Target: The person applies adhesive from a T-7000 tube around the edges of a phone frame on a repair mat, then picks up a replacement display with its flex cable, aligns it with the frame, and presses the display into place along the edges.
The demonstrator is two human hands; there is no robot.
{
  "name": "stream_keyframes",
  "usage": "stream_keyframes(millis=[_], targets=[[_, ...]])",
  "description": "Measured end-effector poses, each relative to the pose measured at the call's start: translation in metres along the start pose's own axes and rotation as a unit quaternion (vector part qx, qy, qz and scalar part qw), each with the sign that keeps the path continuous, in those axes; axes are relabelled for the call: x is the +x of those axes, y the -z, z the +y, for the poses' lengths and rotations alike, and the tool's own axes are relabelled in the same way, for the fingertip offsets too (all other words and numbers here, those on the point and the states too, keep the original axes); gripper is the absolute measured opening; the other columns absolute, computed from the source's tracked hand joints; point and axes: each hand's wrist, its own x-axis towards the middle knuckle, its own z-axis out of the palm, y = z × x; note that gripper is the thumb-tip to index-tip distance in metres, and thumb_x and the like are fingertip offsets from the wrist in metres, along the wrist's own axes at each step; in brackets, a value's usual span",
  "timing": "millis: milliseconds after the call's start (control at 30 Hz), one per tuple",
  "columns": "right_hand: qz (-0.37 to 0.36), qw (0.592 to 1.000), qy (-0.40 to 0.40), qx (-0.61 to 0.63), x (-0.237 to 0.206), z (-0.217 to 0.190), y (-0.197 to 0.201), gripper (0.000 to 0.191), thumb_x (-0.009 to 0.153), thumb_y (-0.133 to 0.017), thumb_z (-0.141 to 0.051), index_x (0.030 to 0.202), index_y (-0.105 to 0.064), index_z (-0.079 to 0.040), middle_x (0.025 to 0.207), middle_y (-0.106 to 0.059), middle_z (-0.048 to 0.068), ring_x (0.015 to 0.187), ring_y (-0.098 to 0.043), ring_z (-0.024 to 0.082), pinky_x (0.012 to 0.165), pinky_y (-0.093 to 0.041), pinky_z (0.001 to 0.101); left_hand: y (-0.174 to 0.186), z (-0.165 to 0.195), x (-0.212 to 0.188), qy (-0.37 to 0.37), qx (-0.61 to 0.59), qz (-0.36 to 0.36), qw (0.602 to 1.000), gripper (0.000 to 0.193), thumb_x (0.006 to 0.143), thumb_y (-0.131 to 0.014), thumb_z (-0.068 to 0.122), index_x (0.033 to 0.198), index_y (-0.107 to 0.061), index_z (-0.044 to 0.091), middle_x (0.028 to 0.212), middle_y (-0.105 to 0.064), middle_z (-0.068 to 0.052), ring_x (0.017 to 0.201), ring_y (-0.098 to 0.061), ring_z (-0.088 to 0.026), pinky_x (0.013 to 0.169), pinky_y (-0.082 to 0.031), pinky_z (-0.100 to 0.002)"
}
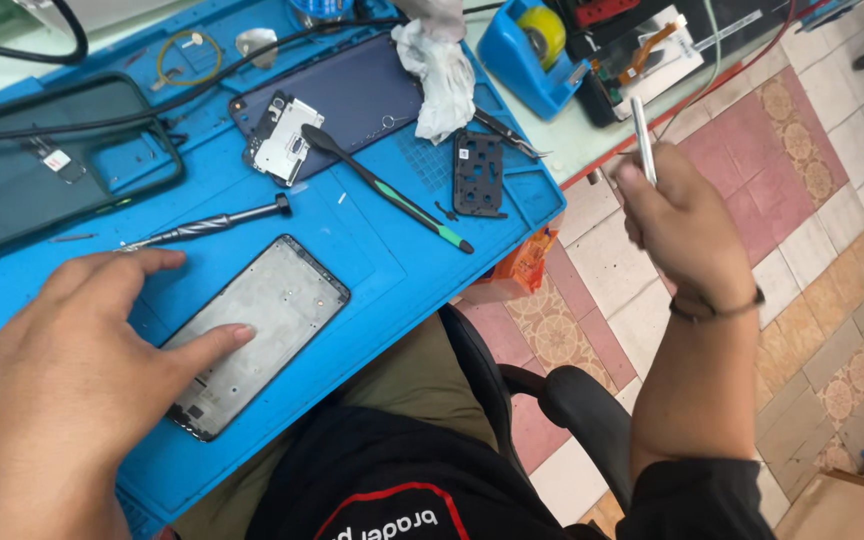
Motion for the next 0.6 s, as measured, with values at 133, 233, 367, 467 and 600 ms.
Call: stream_keyframes(millis=[133,233,367,467,600], targets=[[0.022,0.985,0.003,-0.169,0.023,-0.008,-0.003,0.031,0.109,-0.060,-0.031,0.104,-0.056,-0.001,0.079,-0.051,0.006,0.071,-0.050,0.015,0.061,-0.045,0.0359,0.004,-0.010,-0.004,0.008,-0.029,-0.003,1.000,0.069,0.059,-0.092,0.048,0.117,-0.076,0.014,0.116,-0.072,-0.009,0.102,-0.069,-0.029,0.084,-0.055,-0.041],[0.019,0.972,0.078,-0.223,0.036,-0.005,-0.012,0.027,0.105,-0.059,-0.028,0.117,-0.061,-0.003,0.085,-0.064,0.014,0.082,-0.062,0.025,0.074,-0.050,0.0412,0.007,-0.019,-0.006,-0.009,-0.024,0.005,1.000,0.067,0.060,-0.092,0.047,0.115,-0.077,0.013,0.115,-0.072,-0.010,0.102,-0.069,-0.030,0.084,-0.054,-0.042],[0.042,0.947,0.094,-0.304,0.054,-0.004,-0.017,0.030,0.105,-0.059,-0.028,0.119,-0.058,-0.001,0.099,-0.067,0.026,0.094,-0.064,0.044,0.080,-0.049,0.0510,0.010,-0.019,-0.012,-0.019,-0.015,0.007,1.000,0.067,0.060,-0.092,0.047,0.115,-0.076,0.012,0.115,-0.072,-0.010,0.102,-0.069,-0.031,0.083,-0.054,-0.042],[0.034,0.932,0.080,-0.351,0.068,-0.012,-0.019,0.031,0.104,-0.061,-0.028,0.117,-0.057,0.000,0.100,-0.067,0.029,0.096,-0.064,0.049,0.081,-0.049,0.0542,0.011,-0.015,-0.012,0.010,0.000,-0.017,1.000,0.069,0.059,-0.092,0.048,0.117,-0.076,0.014,0.114,-0.072,-0.010,0.100,-0.070,-0.029,0.084,-0.055,-0.041],[-0.007,0.935,0.105,-0.339,0.071,-0.022,-0.027,0.029,0.101,-0.063,-0.029,0.115,-0.061,-0.004,0.099,-0.069,0.025,0.095,-0.065,0.046,0.081,-0.050,0.0535,0.014,-0.014,-0.011,0.009,-0.005,-0.007,1.000,0.068,0.059,-0.093,0.048,0.116,-0.076,0.013,0.113,-0.072,-0.009,0.099,-0.070,-0.028,0.082,-0.055,-0.041]])
